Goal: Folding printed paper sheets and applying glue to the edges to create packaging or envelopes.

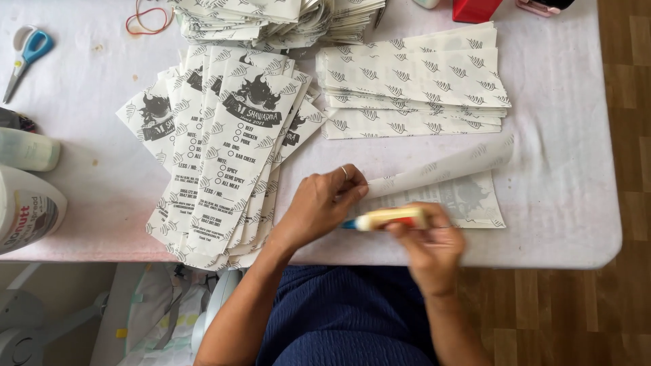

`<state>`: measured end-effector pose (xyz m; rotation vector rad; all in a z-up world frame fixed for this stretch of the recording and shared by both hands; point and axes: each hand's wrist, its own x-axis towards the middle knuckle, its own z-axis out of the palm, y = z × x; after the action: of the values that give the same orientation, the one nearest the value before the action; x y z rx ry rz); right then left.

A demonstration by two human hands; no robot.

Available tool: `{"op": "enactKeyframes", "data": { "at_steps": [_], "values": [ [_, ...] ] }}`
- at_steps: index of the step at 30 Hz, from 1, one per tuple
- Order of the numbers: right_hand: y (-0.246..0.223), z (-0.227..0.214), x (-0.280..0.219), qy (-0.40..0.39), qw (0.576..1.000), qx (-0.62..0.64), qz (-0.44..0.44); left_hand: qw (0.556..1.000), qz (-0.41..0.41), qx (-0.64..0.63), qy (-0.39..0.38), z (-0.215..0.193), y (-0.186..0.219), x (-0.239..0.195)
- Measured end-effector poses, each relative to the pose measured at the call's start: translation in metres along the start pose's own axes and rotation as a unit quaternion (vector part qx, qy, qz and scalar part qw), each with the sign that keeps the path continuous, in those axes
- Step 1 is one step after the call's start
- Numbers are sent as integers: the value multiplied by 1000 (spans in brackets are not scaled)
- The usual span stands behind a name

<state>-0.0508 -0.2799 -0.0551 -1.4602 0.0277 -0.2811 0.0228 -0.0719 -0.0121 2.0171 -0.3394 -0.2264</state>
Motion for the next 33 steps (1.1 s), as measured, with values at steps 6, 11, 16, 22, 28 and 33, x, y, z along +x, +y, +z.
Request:
{"op": "enactKeyframes", "data": {
  "at_steps": [6,11,16,22,28,33],
  "values": [
    [-34,-148,21,195,974,-100,-65,989,105,94,50,17,4,-17],
    [-42,-188,14,215,957,-182,-66,991,91,81,46,17,11,-15],
    [-27,-189,18,230,950,-199,-67,988,115,91,39,14,12,-20],
    [-49,-179,52,171,965,-189,57,967,200,157,5,23,-3,-33],
    [-61,-181,73,19,813,-581,-37,951,274,131,65,28,-1,-49],
    [-72,-121,53,-174,844,-428,-273,929,273,216,129,33,-13,-58]
  ]
}}
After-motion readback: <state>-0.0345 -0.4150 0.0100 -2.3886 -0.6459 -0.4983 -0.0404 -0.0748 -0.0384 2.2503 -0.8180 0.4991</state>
